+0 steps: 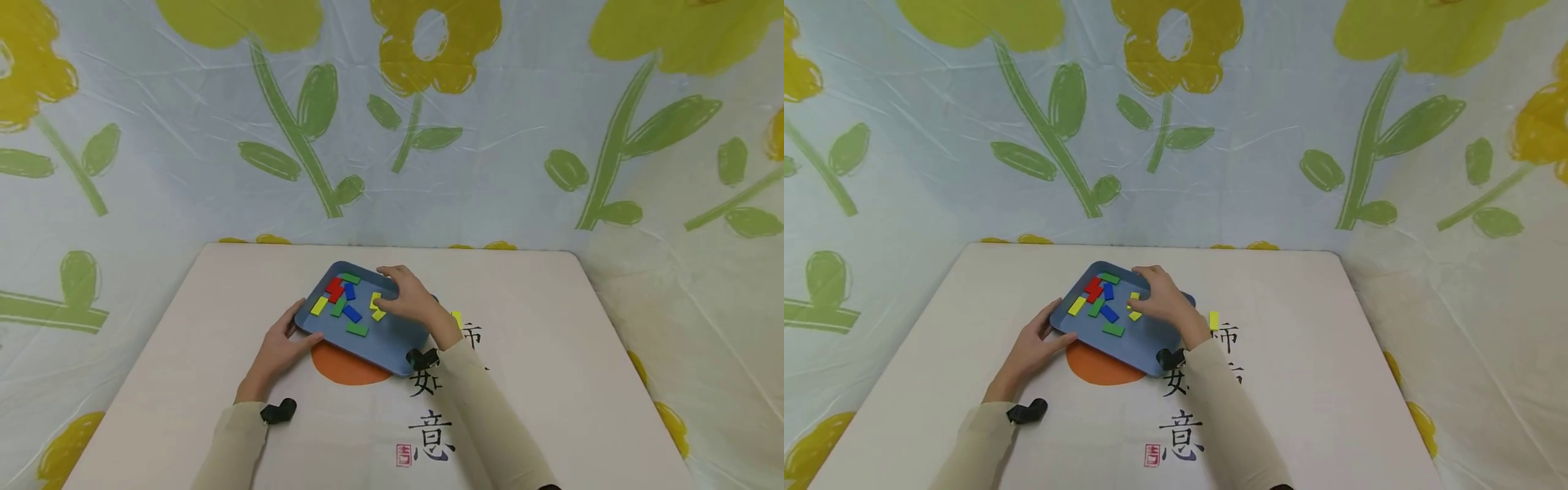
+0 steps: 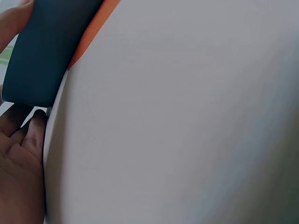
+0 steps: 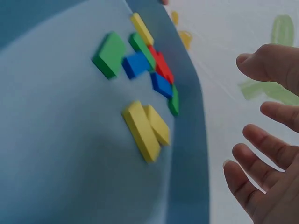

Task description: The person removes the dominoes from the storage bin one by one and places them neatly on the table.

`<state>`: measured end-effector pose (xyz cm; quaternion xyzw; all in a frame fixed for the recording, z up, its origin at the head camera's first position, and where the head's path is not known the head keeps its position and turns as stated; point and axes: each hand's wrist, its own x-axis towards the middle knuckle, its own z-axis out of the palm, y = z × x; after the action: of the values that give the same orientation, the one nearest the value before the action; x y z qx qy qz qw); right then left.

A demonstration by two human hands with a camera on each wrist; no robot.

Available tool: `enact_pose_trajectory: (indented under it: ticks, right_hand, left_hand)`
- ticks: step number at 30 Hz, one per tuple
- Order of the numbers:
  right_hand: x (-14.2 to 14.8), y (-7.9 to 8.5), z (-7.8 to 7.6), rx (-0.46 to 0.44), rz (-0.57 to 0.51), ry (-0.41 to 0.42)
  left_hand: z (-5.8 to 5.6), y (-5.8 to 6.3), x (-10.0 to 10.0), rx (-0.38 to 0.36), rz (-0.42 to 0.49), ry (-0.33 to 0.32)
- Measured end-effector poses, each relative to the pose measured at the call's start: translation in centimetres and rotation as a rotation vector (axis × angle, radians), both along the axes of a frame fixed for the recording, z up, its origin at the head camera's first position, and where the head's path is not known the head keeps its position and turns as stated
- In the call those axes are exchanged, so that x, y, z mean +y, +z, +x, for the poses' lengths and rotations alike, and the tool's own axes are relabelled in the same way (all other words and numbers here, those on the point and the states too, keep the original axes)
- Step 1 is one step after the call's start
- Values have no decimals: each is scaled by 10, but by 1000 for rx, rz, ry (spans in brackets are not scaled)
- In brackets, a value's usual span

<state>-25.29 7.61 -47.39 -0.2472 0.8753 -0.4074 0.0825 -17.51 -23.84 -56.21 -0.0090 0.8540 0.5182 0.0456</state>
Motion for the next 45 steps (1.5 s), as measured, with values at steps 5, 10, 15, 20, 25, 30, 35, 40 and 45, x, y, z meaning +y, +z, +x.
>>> enact_pose_trajectory:
  ticks: [5,10,15,20,25,30,35,40,45]
  right_hand:
    - [-13,-11,-1,-44,16,3]
    - [-19,-25,-2,-67,54,-33]
    - [-21,-32,-3,-75,83,-57]
    - [-22,-38,-5,-65,86,-79]
    - [-23,-45,-6,-54,114,-99]
    - [-26,-52,-9,-34,156,-130]
    - [-29,-55,-11,-30,194,-150]
    - [-31,-56,-13,-43,218,-157]
    - [-34,-55,-15,-37,233,-160]
  left_hand:
    - [0,1,2,-6,5,1]
    - [0,2,2,-13,-1,3]
    - [1,3,1,-8,-10,4]
    - [0,1,0,0,-10,4]
    - [0,-1,-2,-9,-6,4]
    - [0,-1,-2,-14,-15,4]
    - [0,-2,-1,-15,-12,3]
    - [0,0,-1,-14,-12,6]
    - [0,1,-1,-17,-12,8]
